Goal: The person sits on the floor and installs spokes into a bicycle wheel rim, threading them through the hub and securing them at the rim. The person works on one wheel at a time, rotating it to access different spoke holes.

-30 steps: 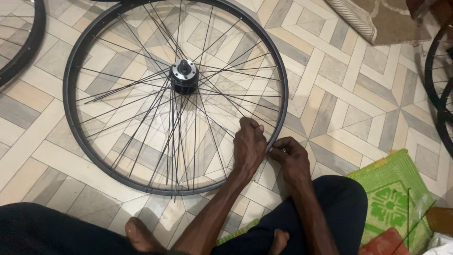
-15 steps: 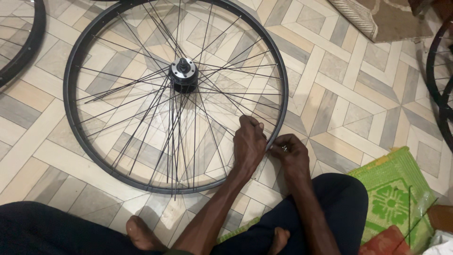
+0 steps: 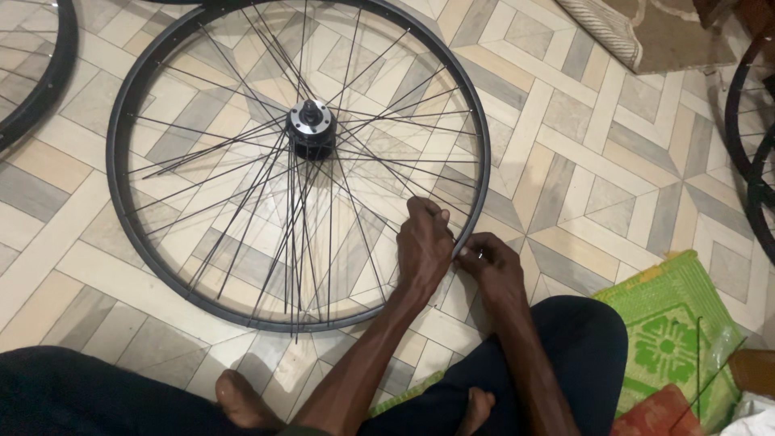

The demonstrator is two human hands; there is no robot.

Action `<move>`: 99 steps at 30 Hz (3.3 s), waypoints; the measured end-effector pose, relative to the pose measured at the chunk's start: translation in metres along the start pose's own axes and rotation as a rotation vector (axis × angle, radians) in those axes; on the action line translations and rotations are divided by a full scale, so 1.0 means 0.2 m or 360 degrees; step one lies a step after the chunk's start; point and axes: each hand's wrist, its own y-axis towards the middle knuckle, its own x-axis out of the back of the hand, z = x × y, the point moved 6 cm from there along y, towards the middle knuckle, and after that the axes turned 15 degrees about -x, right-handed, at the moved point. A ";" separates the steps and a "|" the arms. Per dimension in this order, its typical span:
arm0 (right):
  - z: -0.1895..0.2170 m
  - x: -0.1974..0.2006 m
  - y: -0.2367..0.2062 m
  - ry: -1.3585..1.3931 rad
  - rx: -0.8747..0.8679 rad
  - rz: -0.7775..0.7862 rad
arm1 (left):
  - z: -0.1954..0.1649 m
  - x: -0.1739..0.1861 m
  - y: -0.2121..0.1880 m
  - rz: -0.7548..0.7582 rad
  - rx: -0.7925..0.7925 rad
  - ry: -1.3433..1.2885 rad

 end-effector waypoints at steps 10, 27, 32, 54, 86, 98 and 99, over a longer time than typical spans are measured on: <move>-0.05 0.02 0.05 0.0053 0.0037 -0.0035 | 0.02 -0.01 0.00 -0.0069 -0.0109 0.0085; 0.01 0.00 -0.01 -0.0039 0.0142 -0.0020 | 0.02 0.00 0.00 -0.0001 0.0024 -0.0014; -0.02 0.01 0.04 0.0033 0.0095 -0.0006 | 0.02 -0.01 0.00 -0.0027 -0.0014 0.0007; 0.01 -0.01 -0.01 -0.0028 0.0248 0.0031 | 0.08 0.00 0.03 -0.0053 0.0080 0.0175; 0.01 -0.04 0.00 0.0061 0.0307 0.0131 | -0.27 0.30 -0.04 -0.0108 -0.0216 0.0307; -0.02 -0.03 0.05 0.0047 0.0374 0.0107 | -0.35 0.85 0.21 -0.0386 -0.1009 0.1784; -0.02 -0.03 0.05 0.0073 0.0359 0.0117 | -0.31 0.86 0.25 -0.0343 -0.1006 0.1815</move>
